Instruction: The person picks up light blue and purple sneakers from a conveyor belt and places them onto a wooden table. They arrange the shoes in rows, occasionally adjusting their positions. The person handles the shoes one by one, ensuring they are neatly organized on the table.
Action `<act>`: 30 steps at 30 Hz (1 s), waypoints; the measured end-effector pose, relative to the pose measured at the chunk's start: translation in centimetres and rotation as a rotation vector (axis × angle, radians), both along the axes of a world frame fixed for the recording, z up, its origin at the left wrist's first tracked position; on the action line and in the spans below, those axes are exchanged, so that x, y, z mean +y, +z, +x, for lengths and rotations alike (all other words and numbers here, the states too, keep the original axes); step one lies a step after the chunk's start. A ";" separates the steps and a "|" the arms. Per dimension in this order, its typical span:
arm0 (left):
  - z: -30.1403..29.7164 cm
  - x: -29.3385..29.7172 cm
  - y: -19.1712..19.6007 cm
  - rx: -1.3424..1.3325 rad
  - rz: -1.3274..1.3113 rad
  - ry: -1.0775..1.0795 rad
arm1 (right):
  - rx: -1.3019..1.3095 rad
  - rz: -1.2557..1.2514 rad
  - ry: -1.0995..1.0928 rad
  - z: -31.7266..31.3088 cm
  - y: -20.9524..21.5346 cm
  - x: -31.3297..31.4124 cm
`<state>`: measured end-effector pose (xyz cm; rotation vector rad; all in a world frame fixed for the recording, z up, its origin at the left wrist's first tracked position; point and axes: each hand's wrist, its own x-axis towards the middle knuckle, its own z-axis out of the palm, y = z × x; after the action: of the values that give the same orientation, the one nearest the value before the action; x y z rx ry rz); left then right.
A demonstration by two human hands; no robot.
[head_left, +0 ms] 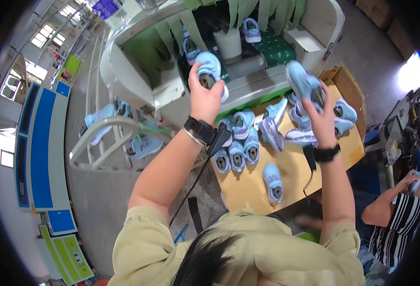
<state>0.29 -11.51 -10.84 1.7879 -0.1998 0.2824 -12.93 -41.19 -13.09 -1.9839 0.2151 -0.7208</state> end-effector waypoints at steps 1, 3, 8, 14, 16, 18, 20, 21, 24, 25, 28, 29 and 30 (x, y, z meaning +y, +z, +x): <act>1.8 0.1 -1.2 -0.048 0.069 0.072 | -0.034 0.028 0.031 3.6 0.7 0.1; 5.2 0.3 -3.8 -0.045 0.111 0.132 | -0.055 0.012 0.040 10.1 1.7 0.5; 7.7 -0.8 -2.7 0.050 0.182 -0.066 | -0.080 -0.129 -0.025 19.3 -2.7 -1.1; -0.8 3.1 -3.0 -0.056 0.122 -0.010 | -0.066 -0.329 0.006 8.8 -4.8 1.1; -5.3 4.0 -4.2 0.000 0.264 -0.054 | 0.054 -0.437 -0.120 2.2 -8.3 -3.3; -9.0 5.1 -5.6 0.049 0.409 -0.127 | 0.216 -0.357 -0.390 -4.8 -12.9 -8.5; -11.7 4.8 -7.4 0.053 0.527 -0.197 | 0.590 -0.100 -0.467 -12.7 -19.2 -13.9; -12.7 4.5 -8.4 0.101 0.542 -0.249 | 0.861 0.097 -0.418 -16.7 -22.0 -16.4; -15.1 3.2 -9.3 0.071 0.568 -0.376 | 0.663 0.169 -0.452 -18.7 -21.5 -12.5; -15.7 2.7 -9.7 0.094 0.531 -0.454 | 0.677 0.062 -0.512 -19.6 -20.7 -11.1; -17.0 0.3 -9.4 0.175 0.571 -0.758 | 0.669 -0.325 -0.617 -23.3 -19.1 -6.5; -17.4 -0.2 -9.9 0.192 0.569 -0.858 | 0.653 -0.308 -0.591 -24.5 -18.6 -5.2; -18.1 -0.5 -11.2 0.282 0.564 -0.929 | 0.642 -0.294 -0.566 -25.9 -18.3 -3.9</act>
<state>-17.77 -12.05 -22.01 2.0423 -0.9347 -0.7504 -38.82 -45.07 -31.42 -2.4157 1.1426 -0.4419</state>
